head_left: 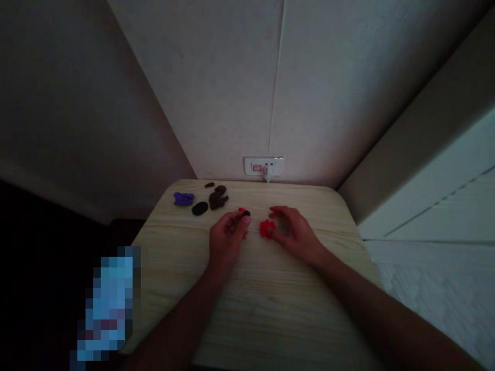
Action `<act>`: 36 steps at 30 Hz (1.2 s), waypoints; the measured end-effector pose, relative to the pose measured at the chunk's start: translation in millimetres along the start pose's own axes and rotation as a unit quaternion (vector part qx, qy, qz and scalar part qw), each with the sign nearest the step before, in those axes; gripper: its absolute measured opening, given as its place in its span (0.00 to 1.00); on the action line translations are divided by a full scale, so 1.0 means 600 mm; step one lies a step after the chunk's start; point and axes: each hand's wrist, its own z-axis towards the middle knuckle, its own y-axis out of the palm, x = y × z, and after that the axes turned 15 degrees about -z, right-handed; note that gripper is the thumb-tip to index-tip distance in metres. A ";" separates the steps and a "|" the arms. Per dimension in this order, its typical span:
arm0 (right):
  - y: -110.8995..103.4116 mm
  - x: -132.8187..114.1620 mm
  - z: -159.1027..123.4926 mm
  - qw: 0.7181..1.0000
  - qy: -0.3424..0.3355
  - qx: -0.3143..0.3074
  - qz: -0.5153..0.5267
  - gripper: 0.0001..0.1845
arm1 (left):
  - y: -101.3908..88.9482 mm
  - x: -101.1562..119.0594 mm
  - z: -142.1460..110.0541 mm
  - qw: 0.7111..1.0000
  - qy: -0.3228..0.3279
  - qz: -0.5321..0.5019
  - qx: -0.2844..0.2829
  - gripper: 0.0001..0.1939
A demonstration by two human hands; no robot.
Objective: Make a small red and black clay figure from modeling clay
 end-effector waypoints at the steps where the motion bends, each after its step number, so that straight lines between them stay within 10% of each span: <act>1: 0.001 -0.001 0.000 1.000 -0.007 -0.005 -0.005 0.25 | 0.000 0.000 0.000 1.000 -0.004 -0.001 -0.001 0.12; 8: 0.005 0.001 0.004 0.991 0.045 -0.018 0.123 0.25 | 0.001 -0.003 0.001 1.000 -0.006 -0.006 -0.010 0.12; 16: -0.031 -0.025 0.009 0.891 0.135 -0.052 0.430 0.18 | -0.001 -0.016 -0.008 0.993 0.015 0.038 -0.111 0.10; 36: -0.023 -0.020 -0.004 0.935 0.099 -0.049 0.336 0.08 | 0.010 0.004 -0.016 0.981 0.109 0.075 -0.141 0.05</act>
